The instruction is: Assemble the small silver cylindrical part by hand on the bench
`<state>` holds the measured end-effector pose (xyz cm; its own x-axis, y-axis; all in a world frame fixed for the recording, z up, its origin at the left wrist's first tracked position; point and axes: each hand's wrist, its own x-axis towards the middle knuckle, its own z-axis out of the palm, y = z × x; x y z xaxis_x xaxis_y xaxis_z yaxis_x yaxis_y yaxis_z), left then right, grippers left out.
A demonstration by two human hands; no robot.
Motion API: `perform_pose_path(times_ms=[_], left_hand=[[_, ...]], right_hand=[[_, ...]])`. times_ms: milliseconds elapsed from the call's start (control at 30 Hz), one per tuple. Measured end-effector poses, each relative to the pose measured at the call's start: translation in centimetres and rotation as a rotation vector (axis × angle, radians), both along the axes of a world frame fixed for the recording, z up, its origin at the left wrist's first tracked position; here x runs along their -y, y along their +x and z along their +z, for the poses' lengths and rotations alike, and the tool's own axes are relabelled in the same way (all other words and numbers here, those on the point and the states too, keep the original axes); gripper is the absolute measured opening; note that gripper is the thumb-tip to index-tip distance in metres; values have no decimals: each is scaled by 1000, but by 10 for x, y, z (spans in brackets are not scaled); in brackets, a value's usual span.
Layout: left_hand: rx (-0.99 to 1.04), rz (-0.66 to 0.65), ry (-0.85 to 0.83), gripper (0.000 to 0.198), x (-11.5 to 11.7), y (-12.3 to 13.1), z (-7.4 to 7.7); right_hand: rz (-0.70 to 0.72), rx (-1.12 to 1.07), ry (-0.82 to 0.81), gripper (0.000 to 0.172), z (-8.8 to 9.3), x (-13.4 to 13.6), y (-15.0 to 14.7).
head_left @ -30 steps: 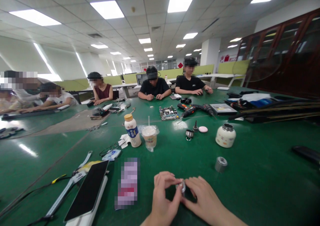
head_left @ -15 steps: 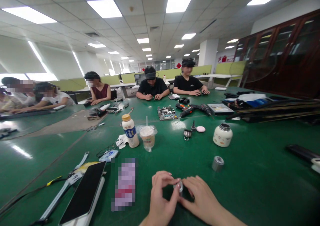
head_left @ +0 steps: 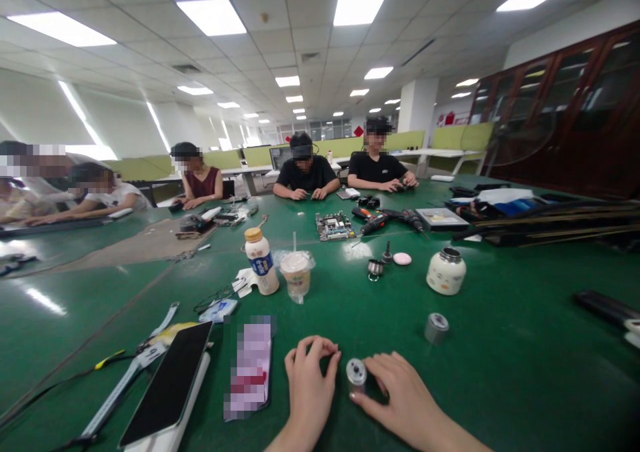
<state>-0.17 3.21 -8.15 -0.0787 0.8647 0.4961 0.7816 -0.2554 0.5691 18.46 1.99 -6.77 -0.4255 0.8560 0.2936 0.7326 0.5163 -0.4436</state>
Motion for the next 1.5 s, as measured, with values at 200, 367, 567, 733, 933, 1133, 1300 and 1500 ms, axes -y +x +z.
perform_pose_path(times_ms=[200, 367, 567, 733, 933, 1133, 1300, 1500], left_hand=[[92, -167, 336, 13, 14, 7, 7], [145, -240, 326, 15, 18, 11, 7], [204, -265, 290, 11, 17, 16, 9], [230, -278, 243, 10, 21, 19, 13], [240, -333, 195, 17, 24, 18, 15], [283, -336, 219, 18, 23, 19, 16], [312, -312, 264, 14, 23, 19, 13], [202, 39, 318, 9, 10, 9, 6]], right_hand=[[20, 1, 6, 16, 2, 0, 0], [18, 10, 0, 13, 3, 1, 1], [13, 1, -9, 13, 0, 0, 1], [9, 2, 5, 12, -2, 0, 1], [18, 18, 15, 13, 0, 0, 1], [26, 12, 5, 15, -3, 0, 2], [18, 12, 8, 16, -3, -1, 2], [17, 15, 25, 21, -1, 0, 2]])
